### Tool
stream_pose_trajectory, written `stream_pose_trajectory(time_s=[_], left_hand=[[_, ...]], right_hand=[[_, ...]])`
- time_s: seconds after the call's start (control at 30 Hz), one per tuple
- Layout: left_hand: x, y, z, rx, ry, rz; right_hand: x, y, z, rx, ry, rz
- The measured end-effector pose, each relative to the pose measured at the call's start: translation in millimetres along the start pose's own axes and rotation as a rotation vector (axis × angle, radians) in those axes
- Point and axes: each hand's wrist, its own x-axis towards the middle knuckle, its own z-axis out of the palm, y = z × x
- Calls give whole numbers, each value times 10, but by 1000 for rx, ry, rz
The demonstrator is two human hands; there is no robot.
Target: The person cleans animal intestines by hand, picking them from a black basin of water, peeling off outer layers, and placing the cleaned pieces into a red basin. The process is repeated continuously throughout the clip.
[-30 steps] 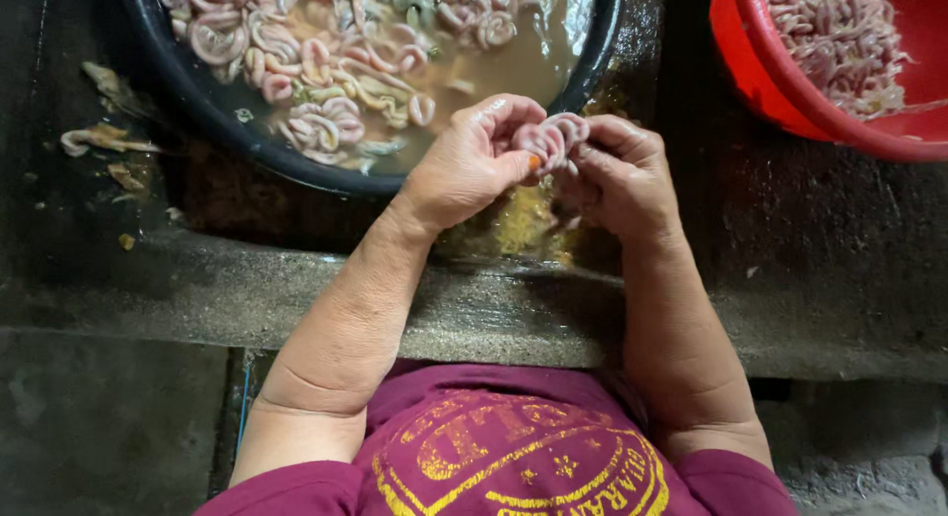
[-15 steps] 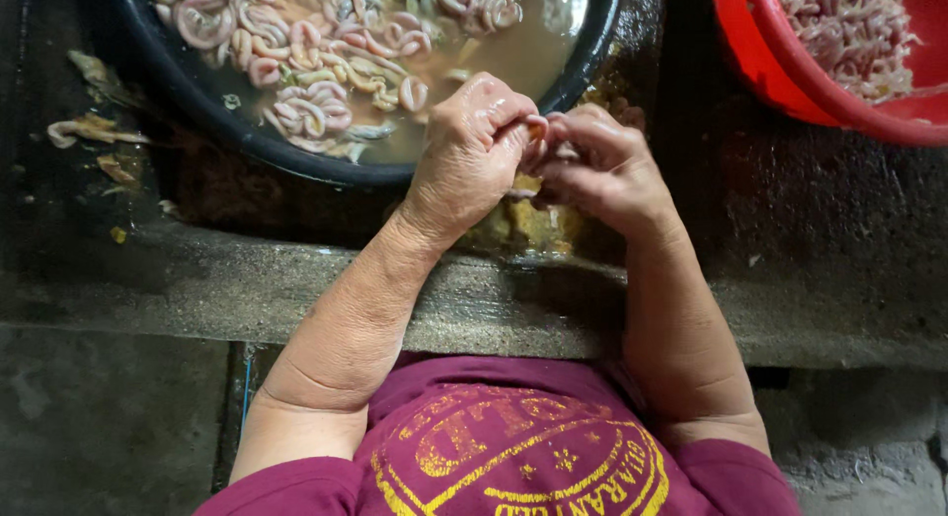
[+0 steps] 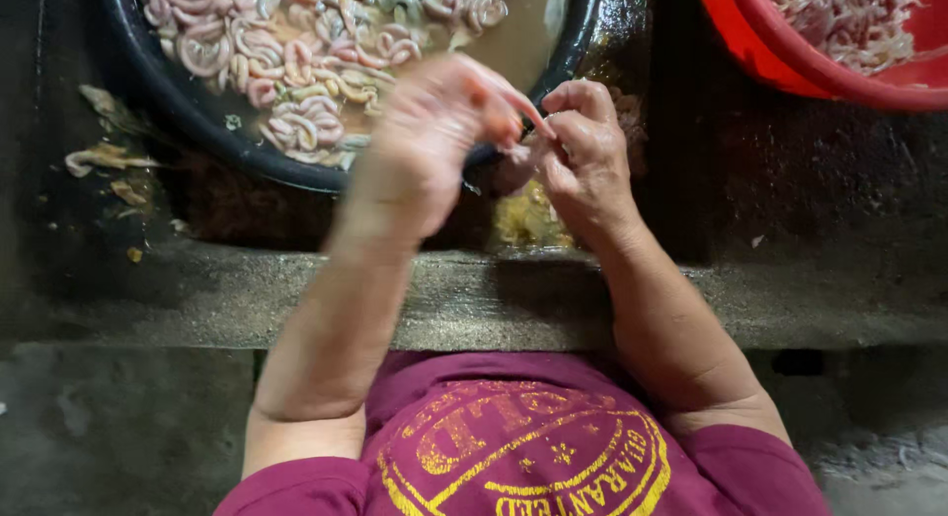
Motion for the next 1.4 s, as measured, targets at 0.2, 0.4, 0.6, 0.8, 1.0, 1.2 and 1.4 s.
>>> stream_pose_trajectory(time_s=[0.2,0.4,0.6,0.8,1.0,1.2,1.4], left_hand=[[-12,866,-486,35,246,150],[4,319,-441,1141,192,501],[22,-461,211,784,-144,60],[70,-440,-81,867,-19,95],[242,-180,-908,1004,557,586],[146,-512,-128,1167,164,551],[28,-571,-44,1151,-164,163]], right_hand=[[52,105,-107,52,-71,130],[-40,66,-173,706,-56,203],[-69,118,-135,624,61,179],[-41,96,-163,380,12,16],[18,29,-133,293,-234,355],[-18,45,-119,436,-78,222],[-22,51,-159,218,-12,-40]])
